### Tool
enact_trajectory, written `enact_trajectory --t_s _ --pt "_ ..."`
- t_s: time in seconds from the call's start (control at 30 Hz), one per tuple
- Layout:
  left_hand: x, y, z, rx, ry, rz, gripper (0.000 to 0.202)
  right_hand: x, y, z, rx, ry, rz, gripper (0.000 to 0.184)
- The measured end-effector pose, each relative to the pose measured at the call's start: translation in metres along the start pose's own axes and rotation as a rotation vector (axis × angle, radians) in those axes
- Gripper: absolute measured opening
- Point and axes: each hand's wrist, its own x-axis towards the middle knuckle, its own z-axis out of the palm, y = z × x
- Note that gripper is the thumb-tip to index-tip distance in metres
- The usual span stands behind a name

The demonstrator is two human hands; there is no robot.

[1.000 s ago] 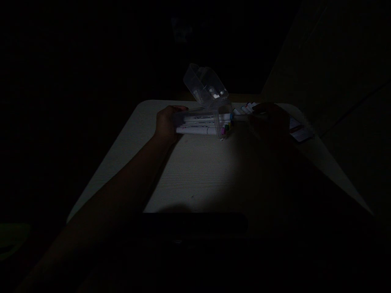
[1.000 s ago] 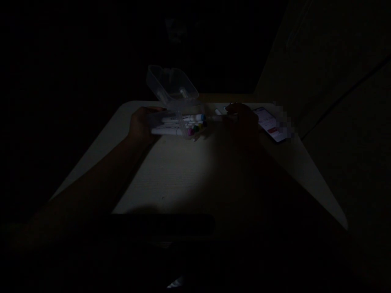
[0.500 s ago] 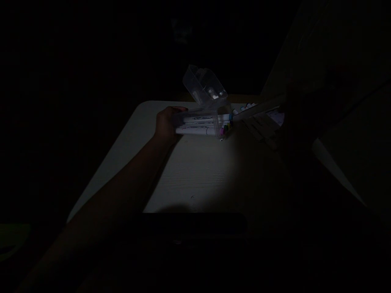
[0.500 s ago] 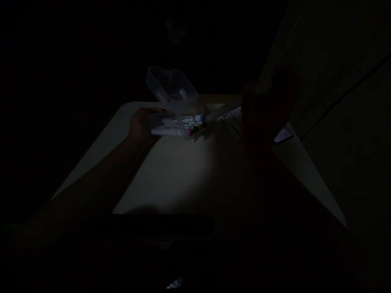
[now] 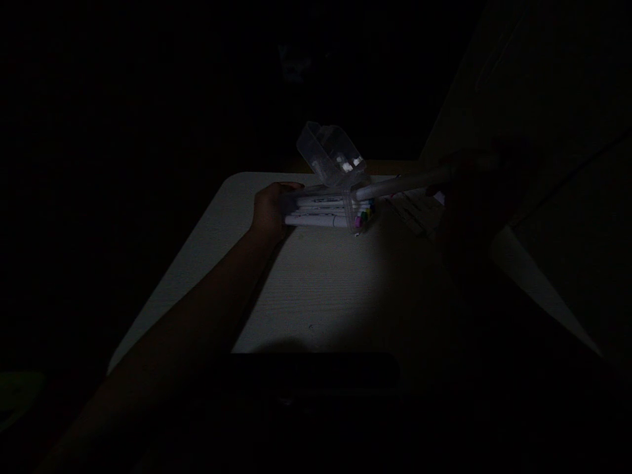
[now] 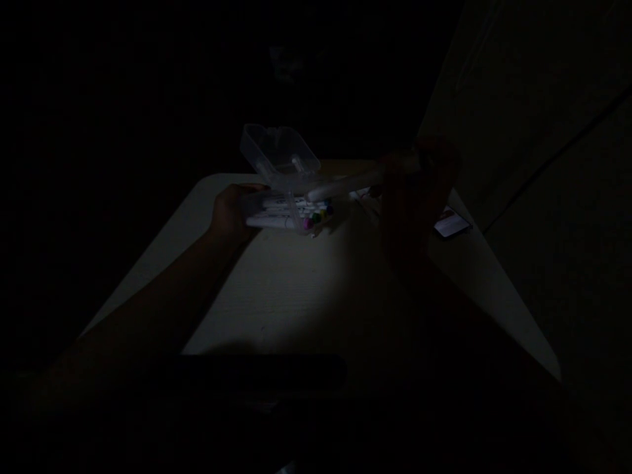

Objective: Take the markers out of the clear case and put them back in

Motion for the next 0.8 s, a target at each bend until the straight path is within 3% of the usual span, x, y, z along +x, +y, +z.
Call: enact_trajectory --t_s 0.07,0.23,0.53,0.67,0.8 --pt "-0.001 0.001 0.0 -0.001 -0.009 -0.013 0.019 -0.006 -0.004 0.007 0.052 0.055 -0.003 0.037" --pt "-0.001 0.002 -0.001 0.015 -0.018 -0.002 0.017 -0.008 0.02 0.006 0.03 -0.089 -0.26 0.038" --pt "0.0 0.0 0.0 -0.008 -0.036 0.001 0.024 -0.035 0.029 0.008 -0.054 -0.259 -0.163 0.038" --pt "0.0 0.001 -0.001 0.01 -0.029 0.006 0.023 -0.037 0.022 0.005 -0.155 -0.384 -0.116 0.033" --pt "0.0 0.002 0.0 0.003 -0.027 -0.002 0.021 -0.037 0.011 0.002 -0.221 -0.405 -0.082 0.027"
